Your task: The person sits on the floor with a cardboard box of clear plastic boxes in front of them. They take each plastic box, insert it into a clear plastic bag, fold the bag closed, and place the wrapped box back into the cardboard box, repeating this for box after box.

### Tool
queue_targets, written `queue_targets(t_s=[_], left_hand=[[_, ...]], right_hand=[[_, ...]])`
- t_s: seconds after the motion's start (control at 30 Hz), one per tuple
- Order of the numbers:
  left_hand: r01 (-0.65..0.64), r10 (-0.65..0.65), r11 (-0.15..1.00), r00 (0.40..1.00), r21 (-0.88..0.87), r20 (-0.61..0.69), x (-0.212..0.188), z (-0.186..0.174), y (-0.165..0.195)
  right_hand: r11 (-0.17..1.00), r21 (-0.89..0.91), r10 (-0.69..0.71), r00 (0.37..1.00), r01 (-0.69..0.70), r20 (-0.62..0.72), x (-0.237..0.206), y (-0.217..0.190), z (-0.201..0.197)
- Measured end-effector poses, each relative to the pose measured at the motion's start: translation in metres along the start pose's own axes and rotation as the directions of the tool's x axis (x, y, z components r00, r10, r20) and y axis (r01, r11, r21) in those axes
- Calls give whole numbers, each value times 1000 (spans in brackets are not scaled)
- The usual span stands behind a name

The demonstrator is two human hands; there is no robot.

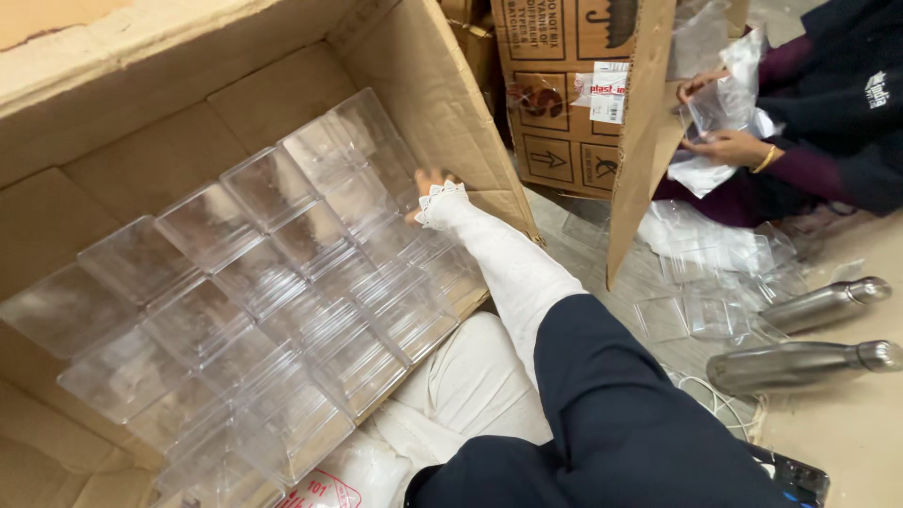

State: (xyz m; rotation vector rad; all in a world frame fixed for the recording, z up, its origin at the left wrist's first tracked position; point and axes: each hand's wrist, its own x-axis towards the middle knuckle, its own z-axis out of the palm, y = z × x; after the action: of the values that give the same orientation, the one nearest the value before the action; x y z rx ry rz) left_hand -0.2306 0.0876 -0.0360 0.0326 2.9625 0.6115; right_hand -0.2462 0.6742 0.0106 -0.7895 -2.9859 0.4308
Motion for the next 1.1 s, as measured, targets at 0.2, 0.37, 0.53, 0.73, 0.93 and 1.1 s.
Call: queue_targets(t_s=[0.2,0.37,0.53,0.73,0.93,1.1], left_hand=[[-40,39,999,999,-11,-20,-7,-7,-18],[-74,74,997,997,-36,-1,-35,-11,-45],[-80,77,995,996,-63,-42,-59,-15,-55],[-160,158,947,987,-277,-31,-68,-43,-49],[43,70,373,995,-927,74,-143,-111,-22],[-137,215,103,970,-985,-112,-168,-90,72]], right_hand=[[896,239,-105,700,375,-706,-79,7,-93],[886,284,-141,794,368,-591,-180,53,-111],[909,154,-302,867,387,-396,-196,64,-67],[902,278,-193,884,330,-425,-210,34,-39],[401,815,-82,903,417,-422,-283,-64,-10],[131,921,-723,671,366,-164,-365,-204,80]])
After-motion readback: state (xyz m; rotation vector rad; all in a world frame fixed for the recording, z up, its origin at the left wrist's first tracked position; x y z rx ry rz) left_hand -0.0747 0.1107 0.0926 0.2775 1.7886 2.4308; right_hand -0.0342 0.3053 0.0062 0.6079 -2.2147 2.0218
